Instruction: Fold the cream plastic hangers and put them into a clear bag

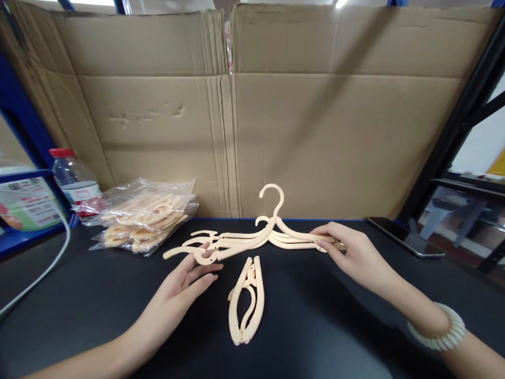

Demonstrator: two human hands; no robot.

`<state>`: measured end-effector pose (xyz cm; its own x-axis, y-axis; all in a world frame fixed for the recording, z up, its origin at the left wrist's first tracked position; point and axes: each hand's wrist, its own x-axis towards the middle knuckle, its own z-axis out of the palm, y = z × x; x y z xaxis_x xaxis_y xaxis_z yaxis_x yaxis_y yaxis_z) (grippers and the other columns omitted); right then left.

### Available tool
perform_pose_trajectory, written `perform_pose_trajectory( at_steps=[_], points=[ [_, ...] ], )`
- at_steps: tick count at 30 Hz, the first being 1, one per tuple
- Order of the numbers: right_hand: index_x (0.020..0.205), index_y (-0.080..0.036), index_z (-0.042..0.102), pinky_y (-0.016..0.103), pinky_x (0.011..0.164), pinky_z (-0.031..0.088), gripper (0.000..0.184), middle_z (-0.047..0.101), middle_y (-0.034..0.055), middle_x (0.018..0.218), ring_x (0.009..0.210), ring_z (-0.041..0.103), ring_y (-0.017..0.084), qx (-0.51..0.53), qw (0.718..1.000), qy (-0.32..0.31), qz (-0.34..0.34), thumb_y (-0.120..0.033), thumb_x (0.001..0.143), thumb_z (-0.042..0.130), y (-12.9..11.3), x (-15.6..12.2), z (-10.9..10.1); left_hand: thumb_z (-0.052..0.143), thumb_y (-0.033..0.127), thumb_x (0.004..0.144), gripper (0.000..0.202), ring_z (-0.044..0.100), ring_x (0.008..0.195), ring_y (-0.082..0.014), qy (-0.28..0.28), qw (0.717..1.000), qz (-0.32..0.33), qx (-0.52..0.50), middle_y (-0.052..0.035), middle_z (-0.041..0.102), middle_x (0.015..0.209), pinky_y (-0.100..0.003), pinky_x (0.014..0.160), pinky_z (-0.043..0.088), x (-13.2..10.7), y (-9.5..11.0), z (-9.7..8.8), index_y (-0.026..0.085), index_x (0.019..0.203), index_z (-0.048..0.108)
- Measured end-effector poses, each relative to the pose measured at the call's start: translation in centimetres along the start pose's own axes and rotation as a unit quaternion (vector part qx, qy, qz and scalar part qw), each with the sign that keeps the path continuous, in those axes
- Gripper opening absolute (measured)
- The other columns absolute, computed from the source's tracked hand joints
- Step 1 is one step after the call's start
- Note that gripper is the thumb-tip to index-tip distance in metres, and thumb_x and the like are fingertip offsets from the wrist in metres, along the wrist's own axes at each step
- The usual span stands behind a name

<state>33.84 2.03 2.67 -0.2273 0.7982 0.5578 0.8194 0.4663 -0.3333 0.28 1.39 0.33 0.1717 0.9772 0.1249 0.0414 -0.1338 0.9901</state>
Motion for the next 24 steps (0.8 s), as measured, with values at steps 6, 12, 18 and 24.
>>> perform_pose_trajectory(
  at_steps=[6,12,18,24],
  points=[
    [0.101,-0.022,0.065,0.032,0.07,0.055,0.025,0.069,0.0068,0.096,0.082,0.066,0.02,-0.023,0.998,-0.035,-0.044,-0.037,0.095,0.046,-1.2,-0.7,1.1,0.066,0.04,0.078,0.06,0.061,0.101,-0.0223,-0.025,1.0,0.004,0.019,-0.0113,0.058,0.126,-0.038,0.1,0.043,-0.3,-0.2,0.1,0.018,0.131,0.047],
    [0.108,-0.023,0.064,0.033,0.075,0.054,0.025,0.068,0.008,0.1,0.088,0.065,0.02,-0.016,0.996,-0.036,-0.083,-0.03,0.096,0.043,-1.9,-0.9,1.6,0.059,0.038,0.084,0.056,0.06,0.072,-0.0163,-0.075,0.994,0.02,0.081,-0.0047,0.066,0.093,-0.032,0.079,0.05,-0.4,-0.3,0.0,0.019,0.136,0.047],
    [0.101,-0.021,0.065,0.04,0.075,0.049,0.021,0.068,0.008,0.091,0.083,0.059,0.024,-0.141,0.982,0.0,-0.127,-0.027,0.096,0.047,-1.4,-0.7,1.0,0.063,0.04,0.079,0.044,0.055,0.064,-0.015,-0.057,0.997,0.013,0.056,-0.0049,0.067,0.083,-0.028,0.065,0.048,0.0,0.4,0.1,0.016,0.115,0.059],
    [0.103,-0.019,0.063,0.034,0.066,0.051,0.026,0.069,0.0075,0.102,0.082,0.066,0.024,-0.267,0.957,0.052,-0.098,-0.026,0.1,0.038,-2.4,-1.5,0.4,0.063,0.04,0.078,0.044,0.056,0.066,-0.0158,-0.061,0.997,0.008,0.054,-0.0049,0.067,0.083,-0.029,0.066,0.048,0.0,0.5,0.1,0.016,0.114,0.058]
  ],
)
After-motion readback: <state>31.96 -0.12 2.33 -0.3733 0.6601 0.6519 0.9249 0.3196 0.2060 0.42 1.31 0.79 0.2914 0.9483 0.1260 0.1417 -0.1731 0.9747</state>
